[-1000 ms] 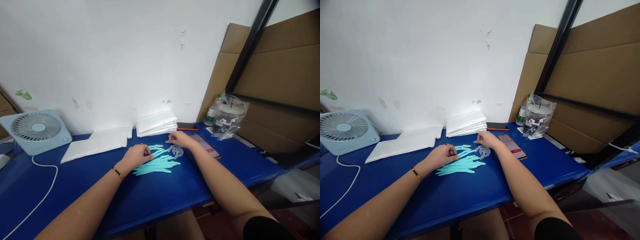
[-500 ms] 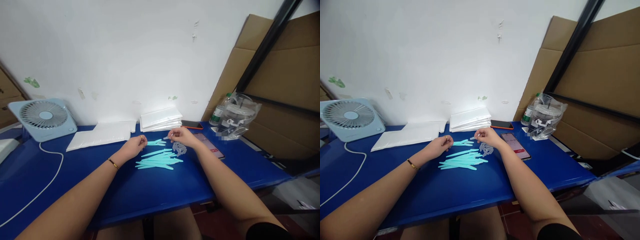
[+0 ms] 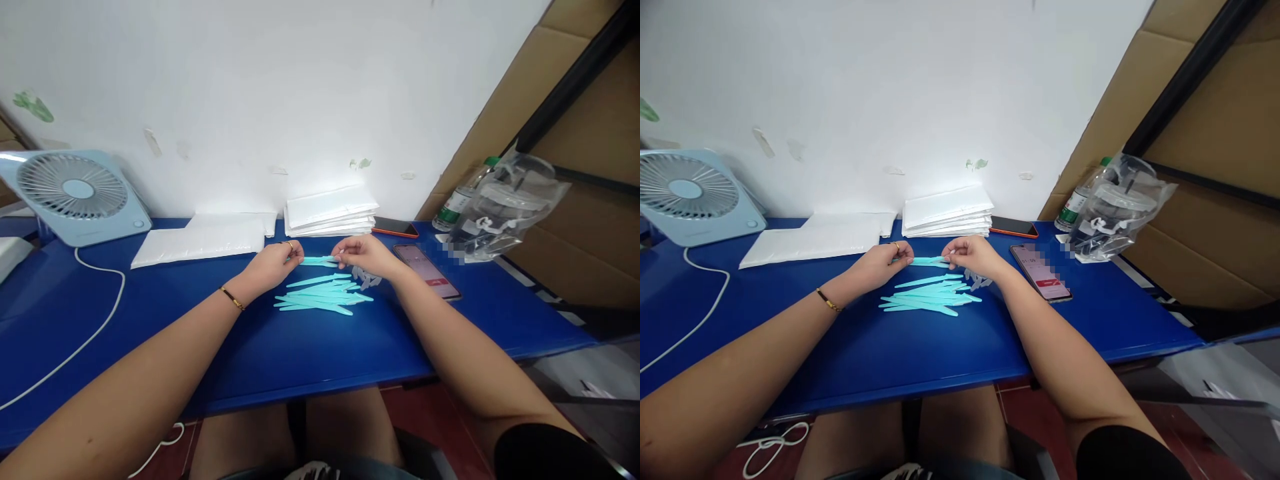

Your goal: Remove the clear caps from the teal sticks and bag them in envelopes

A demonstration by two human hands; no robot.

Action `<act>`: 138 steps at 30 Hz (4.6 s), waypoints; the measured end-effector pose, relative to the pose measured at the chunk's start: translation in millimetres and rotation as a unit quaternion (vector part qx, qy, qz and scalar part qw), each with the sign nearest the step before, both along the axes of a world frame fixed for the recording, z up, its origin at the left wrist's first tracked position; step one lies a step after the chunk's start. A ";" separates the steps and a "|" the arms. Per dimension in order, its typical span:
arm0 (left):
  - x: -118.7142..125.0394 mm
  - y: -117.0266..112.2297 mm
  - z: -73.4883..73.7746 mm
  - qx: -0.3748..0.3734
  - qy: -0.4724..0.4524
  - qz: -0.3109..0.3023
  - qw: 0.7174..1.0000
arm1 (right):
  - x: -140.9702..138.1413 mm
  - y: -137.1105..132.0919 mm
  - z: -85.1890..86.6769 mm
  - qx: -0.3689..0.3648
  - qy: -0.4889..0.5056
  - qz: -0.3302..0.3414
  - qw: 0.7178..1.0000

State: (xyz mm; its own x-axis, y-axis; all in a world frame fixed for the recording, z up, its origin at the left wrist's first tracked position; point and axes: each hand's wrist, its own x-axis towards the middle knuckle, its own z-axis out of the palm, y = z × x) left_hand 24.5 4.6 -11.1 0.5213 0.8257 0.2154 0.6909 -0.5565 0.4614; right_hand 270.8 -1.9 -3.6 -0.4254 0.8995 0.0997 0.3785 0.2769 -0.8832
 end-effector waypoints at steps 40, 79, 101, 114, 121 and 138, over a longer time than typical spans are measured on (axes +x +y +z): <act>2.0 2.4 -2.0 -0.043 0.039 0.036 0.998 | 28.3 2.4 11.4 0.034 -0.185 0.007 0.982; 1.8 -8.0 10.7 -0.088 0.017 0.035 0.995 | 37.6 -5.7 25.4 -0.029 -0.089 0.041 0.995; 3.7 -2.8 11.7 -0.108 -0.026 0.041 0.993 | 10.5 -1.2 6.5 0.103 0.003 -0.015 0.995; 12.1 -17.6 10.0 -0.042 0.067 -0.072 0.994 | 60.4 1.7 26.8 0.053 -0.257 0.137 0.955; 18.0 -22.0 6.1 -0.088 0.100 -0.046 0.990 | 51.8 3.8 19.1 0.051 -0.298 0.135 0.943; 11.5 -17.9 2.1 -0.114 0.031 0.010 0.993 | 41.9 -3.8 20.2 0.005 -0.041 0.015 0.999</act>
